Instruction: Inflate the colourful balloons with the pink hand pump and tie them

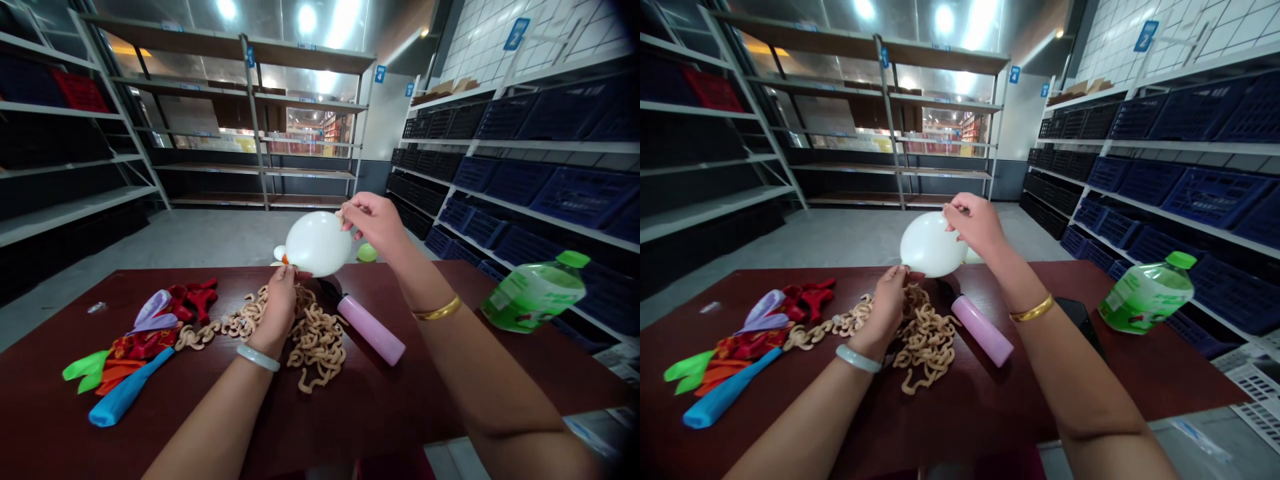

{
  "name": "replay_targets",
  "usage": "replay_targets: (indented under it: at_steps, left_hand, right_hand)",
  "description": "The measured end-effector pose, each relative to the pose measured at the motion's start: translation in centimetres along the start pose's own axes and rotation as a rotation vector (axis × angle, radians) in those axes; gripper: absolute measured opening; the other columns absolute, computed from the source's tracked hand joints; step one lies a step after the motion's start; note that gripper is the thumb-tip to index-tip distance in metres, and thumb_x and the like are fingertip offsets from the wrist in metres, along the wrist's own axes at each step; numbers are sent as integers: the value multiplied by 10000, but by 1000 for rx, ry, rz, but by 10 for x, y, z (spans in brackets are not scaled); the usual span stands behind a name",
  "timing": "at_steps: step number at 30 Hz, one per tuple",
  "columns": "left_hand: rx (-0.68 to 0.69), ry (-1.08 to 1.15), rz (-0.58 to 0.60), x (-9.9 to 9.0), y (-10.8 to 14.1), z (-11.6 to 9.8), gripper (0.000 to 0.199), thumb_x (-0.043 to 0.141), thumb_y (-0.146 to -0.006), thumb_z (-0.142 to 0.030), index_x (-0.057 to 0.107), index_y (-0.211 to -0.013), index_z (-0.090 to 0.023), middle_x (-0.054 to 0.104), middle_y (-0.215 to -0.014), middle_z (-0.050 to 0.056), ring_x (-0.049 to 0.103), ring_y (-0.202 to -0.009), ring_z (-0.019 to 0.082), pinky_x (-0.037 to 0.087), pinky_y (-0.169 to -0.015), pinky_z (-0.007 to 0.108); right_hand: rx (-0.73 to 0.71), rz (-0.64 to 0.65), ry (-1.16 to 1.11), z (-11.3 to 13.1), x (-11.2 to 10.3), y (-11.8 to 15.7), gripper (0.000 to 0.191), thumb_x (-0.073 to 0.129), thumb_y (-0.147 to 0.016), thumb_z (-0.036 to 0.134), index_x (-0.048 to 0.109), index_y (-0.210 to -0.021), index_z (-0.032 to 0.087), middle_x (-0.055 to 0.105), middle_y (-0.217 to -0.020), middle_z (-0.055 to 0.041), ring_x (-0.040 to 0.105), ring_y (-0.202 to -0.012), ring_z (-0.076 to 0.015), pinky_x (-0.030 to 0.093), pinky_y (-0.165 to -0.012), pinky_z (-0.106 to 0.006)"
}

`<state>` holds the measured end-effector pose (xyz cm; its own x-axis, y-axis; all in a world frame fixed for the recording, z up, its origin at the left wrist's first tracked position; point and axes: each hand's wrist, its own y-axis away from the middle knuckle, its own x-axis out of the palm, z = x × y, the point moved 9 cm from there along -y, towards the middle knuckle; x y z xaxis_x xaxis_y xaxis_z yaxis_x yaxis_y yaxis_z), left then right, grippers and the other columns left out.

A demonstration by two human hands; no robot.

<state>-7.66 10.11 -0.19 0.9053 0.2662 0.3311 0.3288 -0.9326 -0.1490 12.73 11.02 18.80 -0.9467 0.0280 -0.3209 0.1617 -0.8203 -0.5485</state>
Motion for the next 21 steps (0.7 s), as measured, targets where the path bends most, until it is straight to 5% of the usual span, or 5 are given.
replay_targets:
  at_steps: [5, 10, 15, 18, 21]
  left_hand:
    - [83, -17, -103, -17, -7, -24, 173, 625, -821, -325, 579, -734, -183, 675, -658, 28, 604, -716, 170, 438, -732, 263]
    - [-36, 129, -75, -18, -6, -26, 157, 667, -750, -307, 580, -751, -176, 662, -662, 18, 580, -605, 134, 422, -626, 245]
    - [-72, 128, -30, -11, -4, -27, 140, 673, -723, -282, 611, -738, -158, 655, -623, 24, 574, -560, 125, 412, -577, 233]
    - [-119, 111, -19, -8, -1, -25, 138, 661, -717, -282, 610, -729, -154, 653, -605, 23, 558, -517, 121, 409, -543, 233]
    - [-189, 97, 1, -4, 2, -20, 152, 667, -710, -293, 608, -746, -158, 661, -618, 25, 591, -534, 146, 430, -531, 247]
  right_hand:
    - [-5, 380, 84, -9, 42, 21, 151, 603, -799, 209, 608, -650, 184, 657, -699, -16, 553, -597, -119, 346, -518, -239]
    - [224, 454, -253, -40, 70, 36, 161, 610, -786, 215, 552, -636, 199, 642, -636, -29, 532, -518, -119, 249, -437, -231]
    - [300, 575, -300, -48, 91, 50, 211, 695, -818, 349, 638, -696, 186, 621, -580, -14, 557, -524, -130, 409, -515, -262]
    - [236, 641, -248, -40, 97, 55, 126, 661, -843, 296, 696, -824, 176, 697, -729, -25, 615, -624, -137, 468, -639, -289]
    - [-3, 679, 65, -25, 102, 56, 111, 602, -850, 150, 705, -845, 191, 733, -864, -24, 631, -746, -145, 438, -724, -289]
